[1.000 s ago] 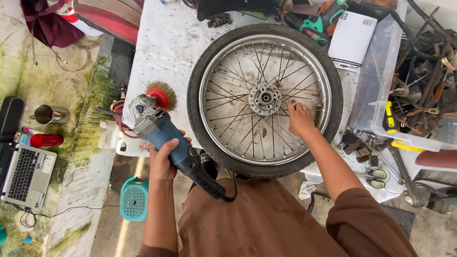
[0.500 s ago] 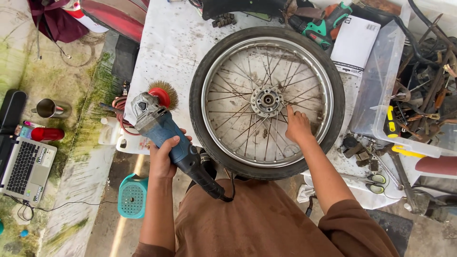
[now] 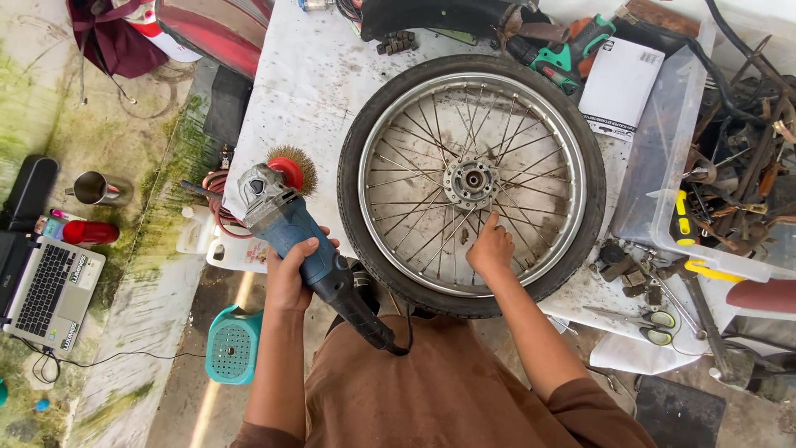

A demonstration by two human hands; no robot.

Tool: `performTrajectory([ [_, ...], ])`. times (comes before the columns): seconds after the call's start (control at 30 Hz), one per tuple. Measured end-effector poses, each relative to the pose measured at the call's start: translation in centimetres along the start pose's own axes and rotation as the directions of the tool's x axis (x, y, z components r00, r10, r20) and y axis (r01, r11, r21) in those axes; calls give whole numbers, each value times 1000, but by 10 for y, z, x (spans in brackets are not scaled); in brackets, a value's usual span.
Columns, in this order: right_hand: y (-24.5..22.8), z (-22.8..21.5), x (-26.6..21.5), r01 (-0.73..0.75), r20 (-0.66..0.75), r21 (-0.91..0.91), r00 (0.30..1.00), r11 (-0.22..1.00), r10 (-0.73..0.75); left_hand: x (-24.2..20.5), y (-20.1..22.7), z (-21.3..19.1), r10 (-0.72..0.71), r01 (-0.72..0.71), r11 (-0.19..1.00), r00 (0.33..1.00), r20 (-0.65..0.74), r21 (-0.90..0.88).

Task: The person uses a power tool with a wire brush attachment to clean the spokes and rim of a motorcycle wheel. They rotate the wheel by hand to access different sections while scrubbing the metal surfaces.

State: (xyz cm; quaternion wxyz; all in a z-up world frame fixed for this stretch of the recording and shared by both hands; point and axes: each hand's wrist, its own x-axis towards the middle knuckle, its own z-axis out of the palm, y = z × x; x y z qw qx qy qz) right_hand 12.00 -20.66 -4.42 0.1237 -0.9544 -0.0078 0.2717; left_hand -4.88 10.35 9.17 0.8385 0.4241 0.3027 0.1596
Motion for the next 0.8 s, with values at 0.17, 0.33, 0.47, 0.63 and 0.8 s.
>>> performTrajectory([
  [0.17, -7, -10, -8, 10, -3, -1, 1000, 1000, -10, 3, -9, 1, -22, 22, 1000, 1000, 10, 15],
  [0.33, 10, 1, 10, 37, -3, -42, 999, 998, -37, 3, -14, 3, -41, 41, 999, 999, 5, 15],
  [0.47, 27, -2, 18, 72, -19, -108, 997, 992, -74, -6, -11, 6, -29, 29, 999, 999, 16, 27],
  [0.63, 48, -13, 31, 114, -47, -180, 991, 977, -124, -12, -19, -6, -24, 23, 999, 999, 25, 36],
  [0.8, 61, -19, 39, 186, -90, -173, 975, 967, -203, -15, -28, -12, -21, 21, 1000, 1000, -12, 13],
])
